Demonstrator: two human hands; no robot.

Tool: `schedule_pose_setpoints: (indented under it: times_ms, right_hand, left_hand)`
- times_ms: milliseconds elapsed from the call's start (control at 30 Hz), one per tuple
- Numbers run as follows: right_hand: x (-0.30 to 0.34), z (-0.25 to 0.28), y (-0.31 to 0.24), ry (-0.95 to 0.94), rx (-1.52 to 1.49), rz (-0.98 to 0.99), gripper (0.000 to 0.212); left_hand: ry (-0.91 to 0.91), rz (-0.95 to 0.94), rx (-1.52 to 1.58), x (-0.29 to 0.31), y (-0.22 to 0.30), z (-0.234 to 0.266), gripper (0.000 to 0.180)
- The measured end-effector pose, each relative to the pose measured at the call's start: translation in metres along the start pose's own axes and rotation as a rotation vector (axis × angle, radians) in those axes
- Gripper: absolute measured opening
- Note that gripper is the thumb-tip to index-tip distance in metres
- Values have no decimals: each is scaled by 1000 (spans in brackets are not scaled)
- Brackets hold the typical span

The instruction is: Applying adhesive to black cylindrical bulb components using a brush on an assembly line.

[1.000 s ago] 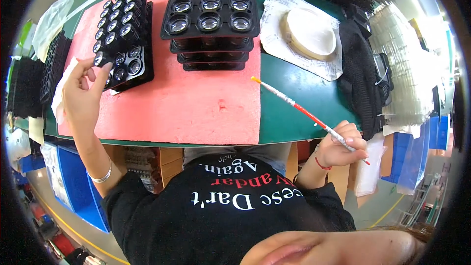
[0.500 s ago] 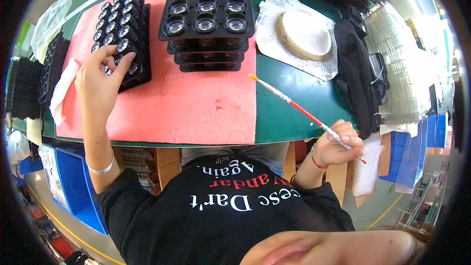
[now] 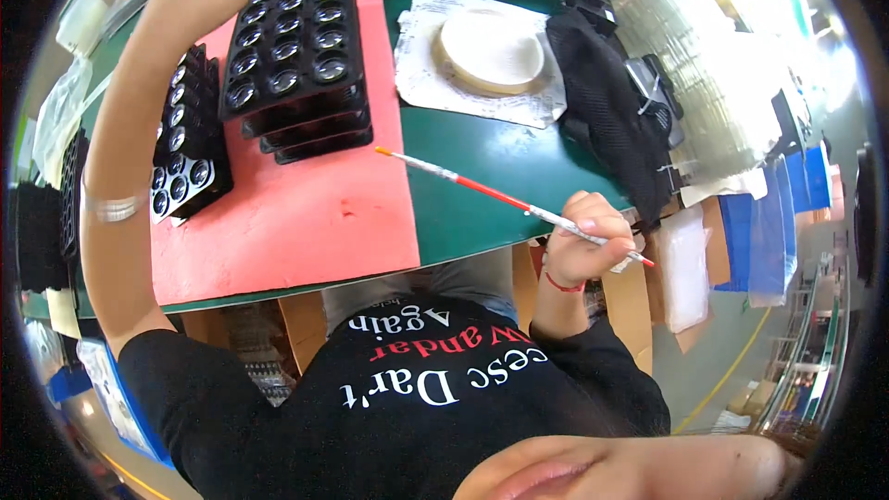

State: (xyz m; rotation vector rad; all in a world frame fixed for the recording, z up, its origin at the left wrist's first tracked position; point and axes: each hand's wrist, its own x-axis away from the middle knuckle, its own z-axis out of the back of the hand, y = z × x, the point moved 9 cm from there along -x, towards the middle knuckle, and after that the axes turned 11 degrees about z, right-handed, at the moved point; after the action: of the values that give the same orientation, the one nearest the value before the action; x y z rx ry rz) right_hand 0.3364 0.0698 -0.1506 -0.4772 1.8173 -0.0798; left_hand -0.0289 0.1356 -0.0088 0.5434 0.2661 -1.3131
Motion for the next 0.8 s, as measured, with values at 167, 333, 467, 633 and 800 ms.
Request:
schedule_pose_setpoints:
  times_ms: [167, 333, 467, 633, 800]
  right_hand:
    - [-1, 2, 0, -6, -53, 15, 46]
    - [3, 8, 3, 42, -91, -14, 46]
    - [1, 21, 4, 153, -117, -46, 44]
    - [-23, 49, -2, 228, 366, -3, 41]
    - [-53, 35, 16, -26, 643, -80, 15]
  left_hand:
    - [-177, 16, -45, -30, 9, -47, 57]
    - [3, 18, -7, -31, 16, -28, 49]
    - [133, -164, 354, 4, 46, 31, 26]
    - [-24, -511, 425, 129, 102, 30, 39]
    - [-388, -378, 573, 171, 101, -43, 38]
